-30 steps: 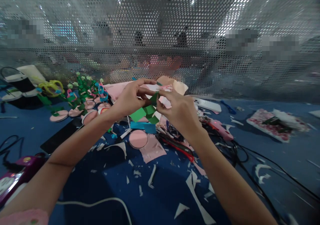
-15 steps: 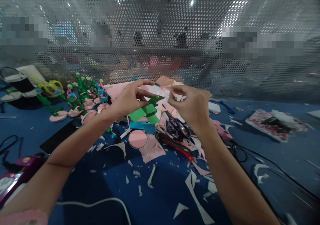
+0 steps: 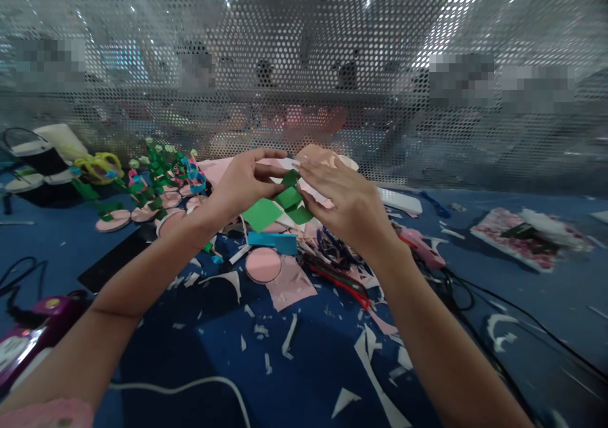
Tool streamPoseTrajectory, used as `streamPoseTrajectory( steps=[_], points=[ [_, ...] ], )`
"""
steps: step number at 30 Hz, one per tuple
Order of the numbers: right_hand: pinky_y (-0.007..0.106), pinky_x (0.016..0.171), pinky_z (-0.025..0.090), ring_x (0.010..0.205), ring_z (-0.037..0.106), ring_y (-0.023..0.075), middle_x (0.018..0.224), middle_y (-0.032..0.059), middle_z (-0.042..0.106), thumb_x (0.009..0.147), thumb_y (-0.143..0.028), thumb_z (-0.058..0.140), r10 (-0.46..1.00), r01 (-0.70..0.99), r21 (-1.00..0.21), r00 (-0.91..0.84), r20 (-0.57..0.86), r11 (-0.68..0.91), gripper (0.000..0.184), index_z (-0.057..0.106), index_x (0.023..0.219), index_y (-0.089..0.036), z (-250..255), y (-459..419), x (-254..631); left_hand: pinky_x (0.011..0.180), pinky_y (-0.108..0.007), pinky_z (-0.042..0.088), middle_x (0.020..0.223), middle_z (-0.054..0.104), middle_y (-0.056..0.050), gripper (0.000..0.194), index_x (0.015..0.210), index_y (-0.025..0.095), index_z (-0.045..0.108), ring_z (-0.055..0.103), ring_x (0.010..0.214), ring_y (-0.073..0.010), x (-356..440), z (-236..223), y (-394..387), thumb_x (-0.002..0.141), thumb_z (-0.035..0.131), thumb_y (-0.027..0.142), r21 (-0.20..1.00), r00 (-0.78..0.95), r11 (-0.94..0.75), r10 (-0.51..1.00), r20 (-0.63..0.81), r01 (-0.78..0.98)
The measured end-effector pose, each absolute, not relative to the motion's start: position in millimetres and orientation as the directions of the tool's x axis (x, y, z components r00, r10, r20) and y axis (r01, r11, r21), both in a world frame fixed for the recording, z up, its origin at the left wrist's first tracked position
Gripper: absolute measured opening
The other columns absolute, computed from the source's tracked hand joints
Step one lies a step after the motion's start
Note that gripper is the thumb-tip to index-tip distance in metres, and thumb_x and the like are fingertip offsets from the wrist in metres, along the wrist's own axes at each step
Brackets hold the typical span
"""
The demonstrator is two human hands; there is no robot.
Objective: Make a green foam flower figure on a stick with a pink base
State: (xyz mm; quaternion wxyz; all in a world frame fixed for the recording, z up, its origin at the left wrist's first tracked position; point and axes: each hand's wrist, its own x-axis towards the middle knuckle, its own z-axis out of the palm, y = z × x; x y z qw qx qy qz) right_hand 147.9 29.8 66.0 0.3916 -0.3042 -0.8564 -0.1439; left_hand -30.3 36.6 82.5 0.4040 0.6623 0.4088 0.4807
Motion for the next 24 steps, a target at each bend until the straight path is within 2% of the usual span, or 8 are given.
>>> streamPoseTrajectory(
  steps=[4, 9, 12, 15, 19, 24],
  points=[
    [0.047, 0.1, 0.04, 0.111, 0.058, 0.0243, 0.116, 0.0112, 0.063, 0.087, -0.022, 0.045, 0.416, 0.663, 0.039, -0.513, 0.751, 0.747, 0.032, 0.063, 0.112, -0.014, 66.5, 28.6, 148.3, 0.058, -0.021, 0.05, 0.083, 0.071, -0.007, 0.052, 0.109, 0.011, 0.053, 0.068, 0.073, -0.016, -29.7, 81.4, 32.6, 0.059, 0.063, 0.004, 0.88, 0.229, -0.427, 0.896, 0.381, 0.207],
    [0.045, 0.098, 0.042, 0.107, 0.06, 0.024, 0.114, 0.0084, 0.064, 0.085, -0.022, 0.048, 0.51, 0.674, -0.042, -0.515, 0.689, 0.738, 0.03, 0.065, 0.109, -0.019, 67.2, 29.0, 149.5, 0.055, -0.019, 0.048, 0.084, 0.071, -0.005, 0.064, 0.122, 0.014, 0.047, 0.065, 0.065, -0.0119, -30.3, 72.7, 34.5, 0.06, 0.061, 0.004, 0.786, 0.245, -0.532, 0.846, 0.474, 0.315],
    [0.04, 0.089, 0.047, 0.099, 0.064, 0.0233, 0.108, 0.0076, 0.067, 0.083, -0.021, 0.05, 0.556, 0.667, -0.091, -0.529, 0.641, 0.739, 0.029, 0.066, 0.107, -0.02, 68.8, 30.1, 152.1, 0.06, -0.023, 0.05, 0.087, 0.071, -0.005, 0.072, 0.129, 0.017, 0.041, 0.066, 0.066, -0.0129, -30.7, 69.3, 35.5, 0.061, 0.062, 0.005, 0.743, 0.274, -0.58, 0.814, 0.512, 0.335],
    [0.035, 0.072, 0.049, 0.082, 0.068, 0.0229, 0.09, 0.0078, 0.073, 0.08, -0.02, 0.052, 0.612, 0.709, -0.091, -0.528, 0.588, 0.699, 0.025, 0.069, 0.098, -0.018, 70.9, 27.7, 151.7, 0.062, -0.024, 0.051, 0.088, 0.071, -0.005, 0.076, 0.133, 0.019, 0.038, 0.065, 0.064, -0.0132, -31.2, 68.8, 35.1, 0.062, 0.063, 0.007, 0.713, 0.33, -0.599, 0.799, 0.502, 0.365],
    [0.029, 0.058, 0.042, 0.064, 0.065, 0.0205, 0.072, 0.0065, 0.071, 0.074, -0.018, 0.053, 0.684, 0.796, -0.095, -0.445, 0.579, 0.598, 0.021, 0.072, 0.084, -0.018, 69.3, 22.7, 143.7, 0.059, -0.022, 0.049, 0.09, 0.072, -0.007, 0.078, 0.135, 0.018, 0.036, 0.066, 0.067, -0.0147, -30.0, 68.4, 33.2, 0.062, 0.061, 0.007, 0.7, 0.353, -0.586, 0.808, 0.471, 0.408],
    [0.03, 0.06, 0.041, 0.068, 0.065, 0.0228, 0.074, 0.0087, 0.072, 0.069, -0.018, 0.055, 0.697, 0.818, -0.184, -0.321, 0.641, 0.546, 0.02, 0.073, 0.079, -0.017, 62.3, 24.2, 134.3, 0.063, -0.023, 0.05, 0.092, 0.072, -0.009, 0.074, 0.134, 0.013, 0.037, 0.068, 0.079, -0.0175, -24.4, 62.8, 33.3, 0.063, 0.057, 0.004, 0.686, 0.305, -0.587, 0.809, 0.502, 0.429]
  ],
)
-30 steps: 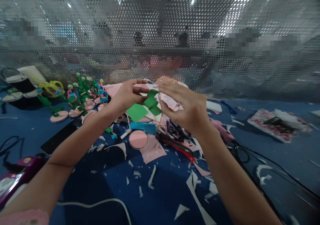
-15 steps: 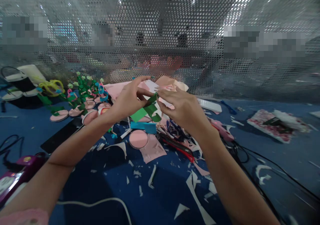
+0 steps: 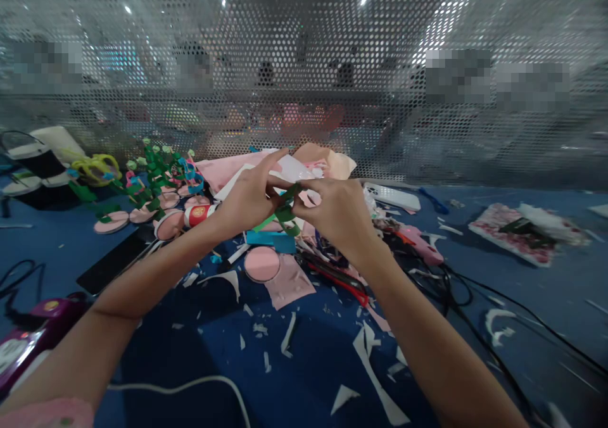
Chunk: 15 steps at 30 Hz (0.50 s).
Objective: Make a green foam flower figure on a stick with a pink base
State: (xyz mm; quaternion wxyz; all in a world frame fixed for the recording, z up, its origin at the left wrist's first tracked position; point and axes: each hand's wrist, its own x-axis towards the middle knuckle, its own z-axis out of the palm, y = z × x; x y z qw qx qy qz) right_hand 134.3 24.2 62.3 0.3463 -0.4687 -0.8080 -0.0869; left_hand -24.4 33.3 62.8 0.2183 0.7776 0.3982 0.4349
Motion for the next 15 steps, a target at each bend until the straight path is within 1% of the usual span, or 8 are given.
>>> streamPoseTrajectory(
  steps=[4, 9, 15],
  points=[
    [0.031, 0.063, 0.043, 0.071, 0.066, 0.0239, 0.078, 0.0102, 0.072, 0.07, -0.021, 0.055, 0.732, 0.84, -0.24, -0.243, 0.636, 0.487, 0.023, 0.073, 0.082, -0.016, 59.9, 25.7, 131.9, 0.065, -0.025, 0.05, 0.092, 0.072, -0.011, 0.074, 0.134, 0.012, 0.036, 0.068, 0.08, -0.0189, -21.4, 58.8, 35.9, 0.064, 0.058, 0.004, 0.725, 0.27, -0.553, 0.833, 0.482, 0.411],
    [0.03, 0.064, 0.042, 0.071, 0.066, 0.0226, 0.079, 0.008, 0.073, 0.07, -0.023, 0.054, 0.755, 0.863, -0.266, -0.181, 0.631, 0.43, 0.022, 0.073, 0.081, -0.017, 59.8, 24.4, 129.4, 0.063, -0.024, 0.05, 0.097, 0.071, -0.015, 0.075, 0.133, 0.008, 0.035, 0.068, 0.082, -0.0205, -21.8, 58.3, 40.4, 0.062, 0.058, 0.004, 0.786, 0.269, -0.49, 0.87, 0.413, 0.377],
    [0.029, 0.063, 0.042, 0.073, 0.066, 0.0234, 0.081, 0.0099, 0.072, 0.071, -0.024, 0.055, 0.802, 0.882, -0.296, -0.137, 0.582, 0.366, 0.025, 0.072, 0.086, -0.014, 58.7, 26.2, 127.3, 0.066, -0.026, 0.05, 0.099, 0.069, -0.019, 0.076, 0.133, 0.006, 0.036, 0.068, 0.087, -0.024, -22.0, 61.4, 43.1, 0.061, 0.061, 0.004, 0.819, 0.259, -0.431, 0.899, 0.354, 0.378]
  ],
)
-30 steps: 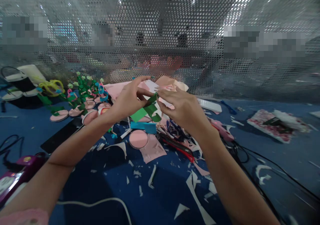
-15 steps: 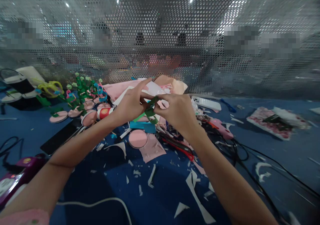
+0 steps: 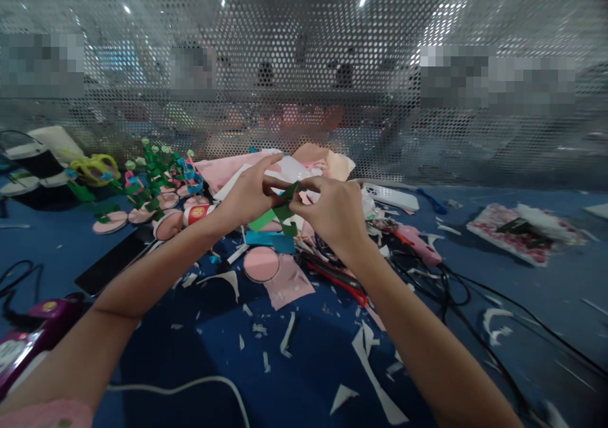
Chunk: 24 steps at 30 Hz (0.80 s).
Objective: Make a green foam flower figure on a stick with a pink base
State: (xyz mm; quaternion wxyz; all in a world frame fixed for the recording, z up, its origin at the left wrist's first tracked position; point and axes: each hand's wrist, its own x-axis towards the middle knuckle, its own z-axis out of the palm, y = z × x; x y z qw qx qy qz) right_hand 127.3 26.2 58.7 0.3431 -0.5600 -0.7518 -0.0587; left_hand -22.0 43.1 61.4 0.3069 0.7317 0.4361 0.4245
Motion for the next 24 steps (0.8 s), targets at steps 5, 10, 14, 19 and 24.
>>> streamPoseTrajectory(
  steps=[5, 10, 14, 19, 24],
  points=[
    [0.031, 0.065, 0.044, 0.075, 0.066, 0.0243, 0.081, 0.0108, 0.072, 0.07, -0.025, 0.056, 0.804, 0.893, -0.297, -0.11, 0.584, 0.338, 0.025, 0.071, 0.087, -0.013, 55.7, 27.8, 127.1, 0.066, -0.025, 0.05, 0.101, 0.068, -0.019, 0.076, 0.132, 0.007, 0.036, 0.067, 0.092, -0.0241, -21.4, 62.2, 43.5, 0.06, 0.061, 0.003, 0.848, 0.263, -0.409, 0.906, 0.333, 0.338],
    [0.031, 0.062, 0.043, 0.069, 0.065, 0.0231, 0.076, 0.0106, 0.071, 0.071, -0.027, 0.055, 0.8, 0.909, -0.278, -0.09, 0.594, 0.309, 0.025, 0.07, 0.086, -0.013, 51.7, 26.8, 121.3, 0.064, -0.025, 0.049, 0.102, 0.068, -0.019, 0.076, 0.132, 0.006, 0.037, 0.067, 0.091, -0.0251, -21.0, 60.4, 45.5, 0.059, 0.06, 0.002, 0.84, 0.255, -0.407, 0.908, 0.331, 0.359],
    [0.033, 0.063, 0.044, 0.071, 0.064, 0.0241, 0.077, 0.0121, 0.07, 0.071, -0.025, 0.055, 0.811, 0.925, -0.292, -0.03, 0.584, 0.245, 0.022, 0.069, 0.083, -0.013, 54.9, 31.6, 127.8, 0.057, -0.021, 0.047, 0.1, 0.069, -0.018, 0.078, 0.132, 0.006, 0.037, 0.067, 0.09, -0.0243, -21.5, 63.2, 42.7, 0.056, 0.055, -0.004, 0.853, 0.254, -0.381, 0.918, 0.304, 0.357],
    [0.036, 0.076, 0.045, 0.077, 0.065, 0.0243, 0.077, 0.0097, 0.07, 0.068, -0.023, 0.059, 0.761, 0.891, -0.415, 0.139, 0.634, 0.183, 0.011, 0.066, 0.072, -0.015, 67.7, 50.3, 170.1, 0.054, -0.018, 0.046, 0.091, 0.071, -0.014, 0.079, 0.132, 0.007, 0.037, 0.068, 0.078, -0.0192, -28.4, 72.2, 39.8, 0.056, 0.054, -0.006, 0.893, 0.237, -0.323, 0.937, 0.256, 0.313],
    [0.032, 0.067, 0.046, 0.06, 0.063, 0.0192, 0.061, 0.0051, 0.066, 0.076, -0.028, 0.048, 0.835, 0.752, -0.585, 0.086, 0.543, 0.303, 0.024, 0.059, 0.057, -0.018, 72.1, 57.4, 186.5, 0.059, -0.023, 0.051, 0.087, 0.071, -0.012, 0.071, 0.125, 0.008, 0.044, 0.068, 0.076, -0.0189, -32.9, 76.7, 45.4, 0.058, 0.064, 0.0, 0.955, 0.152, -0.232, 0.967, 0.205, 0.187]
  ],
)
